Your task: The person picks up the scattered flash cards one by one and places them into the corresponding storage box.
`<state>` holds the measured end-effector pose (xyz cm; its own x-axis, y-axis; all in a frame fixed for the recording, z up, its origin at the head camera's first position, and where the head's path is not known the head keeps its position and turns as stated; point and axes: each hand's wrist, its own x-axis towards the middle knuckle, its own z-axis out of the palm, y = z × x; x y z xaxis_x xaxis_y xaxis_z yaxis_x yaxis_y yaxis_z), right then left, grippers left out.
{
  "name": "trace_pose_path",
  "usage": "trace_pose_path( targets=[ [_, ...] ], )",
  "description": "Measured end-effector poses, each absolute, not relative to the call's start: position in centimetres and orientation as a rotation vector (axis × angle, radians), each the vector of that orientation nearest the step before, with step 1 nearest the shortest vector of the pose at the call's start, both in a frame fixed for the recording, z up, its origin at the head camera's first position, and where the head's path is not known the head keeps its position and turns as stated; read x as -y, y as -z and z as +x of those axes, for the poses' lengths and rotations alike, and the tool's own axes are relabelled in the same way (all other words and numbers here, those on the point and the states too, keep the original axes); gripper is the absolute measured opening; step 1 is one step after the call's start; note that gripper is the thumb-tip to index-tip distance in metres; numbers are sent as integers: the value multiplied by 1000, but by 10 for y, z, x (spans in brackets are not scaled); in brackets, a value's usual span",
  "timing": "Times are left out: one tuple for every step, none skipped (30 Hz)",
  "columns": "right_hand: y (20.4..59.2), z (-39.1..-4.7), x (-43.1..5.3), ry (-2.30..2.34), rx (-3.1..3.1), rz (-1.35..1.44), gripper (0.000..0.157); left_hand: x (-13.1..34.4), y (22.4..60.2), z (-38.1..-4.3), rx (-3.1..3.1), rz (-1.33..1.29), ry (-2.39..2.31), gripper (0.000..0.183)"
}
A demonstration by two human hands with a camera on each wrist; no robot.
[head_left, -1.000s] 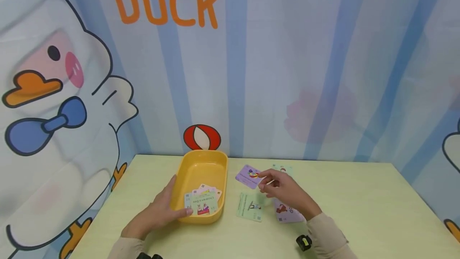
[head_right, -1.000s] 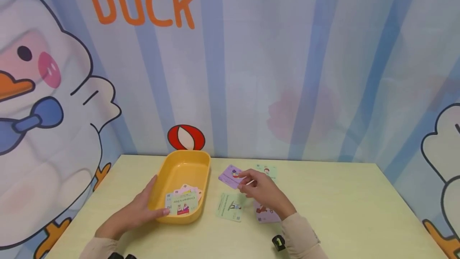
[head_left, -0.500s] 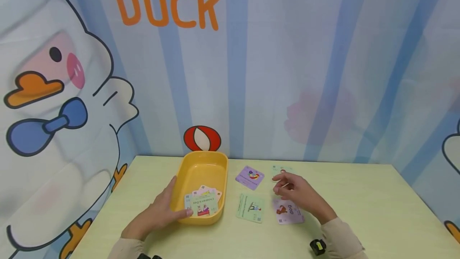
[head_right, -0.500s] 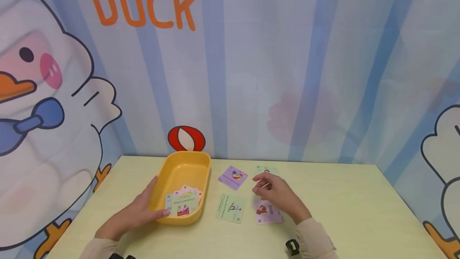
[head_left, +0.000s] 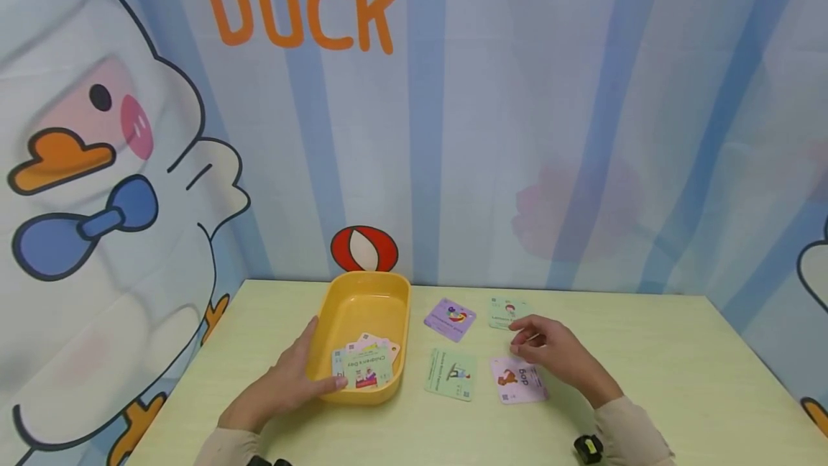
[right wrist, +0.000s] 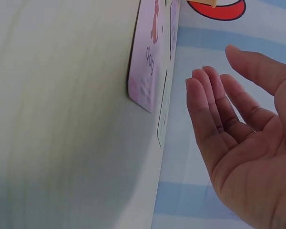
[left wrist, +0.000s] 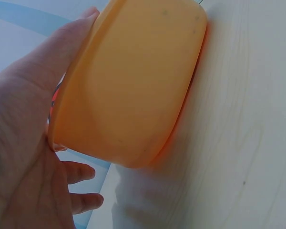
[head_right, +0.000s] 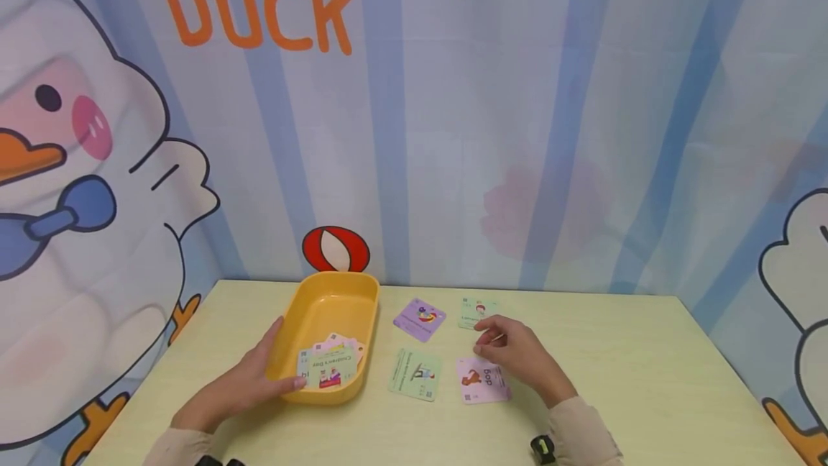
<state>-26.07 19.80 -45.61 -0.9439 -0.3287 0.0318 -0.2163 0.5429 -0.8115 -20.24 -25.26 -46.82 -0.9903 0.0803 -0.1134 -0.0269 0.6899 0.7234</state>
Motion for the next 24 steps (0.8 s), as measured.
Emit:
trace_pose_path(
  targets=[
    [457,-261,-199,1370,-2646,-462,35,252,468,-202,-2762,43,-1182,130],
    [458,-261,-201,1374,-2643,-452,35,252,467,-202,-2762,42,-1182,130],
    [459,-261,-202,1380,-2637,-444,35,252,467,-201,-2761,41,-1182,130],
    [460,-261,-203,1388,-2630,-441,35,252,467,-201,-2759,40,-1183,130],
    [461,-261,-204,1394,-2624,-439,35,252,467,-201,-2758,38,-1178,130],
    [461,-261,-204,1398,-2623,-437,35,252,466,-201,-2758,37,-1177,130],
    [462,-261,-205,1398,-2623,-436,35,252,466,-201,-2757,29,-1175,131],
    [462,-261,-206,1396,-2625,-432,35,252,466,-201,-2756,31,-1174,130],
    [463,-261,-206,1390,-2632,-430,35,252,466,-201,-2755,31,-1172,130],
    [463,-261,-207,1381,-2643,-425,35,252,466,-200,-2755,34,-1170,130],
    [464,-260,-207,1369,-2655,-418,34,252,466,-200,-2755,37,-1168,131],
    [464,-260,-208,1359,-2667,-410,34,252,465,-200,-2753,42,-1169,131],
    [464,-259,-208,1350,-2678,-401,34,252,465,-200,-2750,46,-1171,130],
    [465,-259,-208,1340,-2689,-393,34,252,465,-200,-2748,53,-1170,130],
    [465,-259,-208,1332,-2696,-386,34,253,465,-200,-2744,57,-1171,129],
    [465,-258,-209,1328,-2699,-377,34,253,464,-200,-2741,63,-1173,128],
    [465,-258,-209,1327,-2700,-368,34,253,464,-200,-2737,67,-1172,128],
    [466,-257,-209,1328,-2700,-358,34,254,464,-200,-2733,73,-1172,127],
    [466,-257,-209,1330,-2698,-348,34,254,464,-200,-2730,79,-1172,126],
    [466,-256,-209,1334,-2694,-345,34,254,465,-201,-2727,85,-1173,125],
    [466,-256,-209,1338,-2690,-341,34,255,465,-201,-2725,91,-1174,124],
    [466,-255,-209,1341,-2688,-337,35,255,465,-201,-2725,95,-1174,124],
    [467,-255,-209,1347,-2684,-331,35,255,465,-202,-2725,99,-1177,124],
    [467,-254,-209,1349,-2681,-328,36,255,465,-202,-2726,100,-1178,124]
  ],
)
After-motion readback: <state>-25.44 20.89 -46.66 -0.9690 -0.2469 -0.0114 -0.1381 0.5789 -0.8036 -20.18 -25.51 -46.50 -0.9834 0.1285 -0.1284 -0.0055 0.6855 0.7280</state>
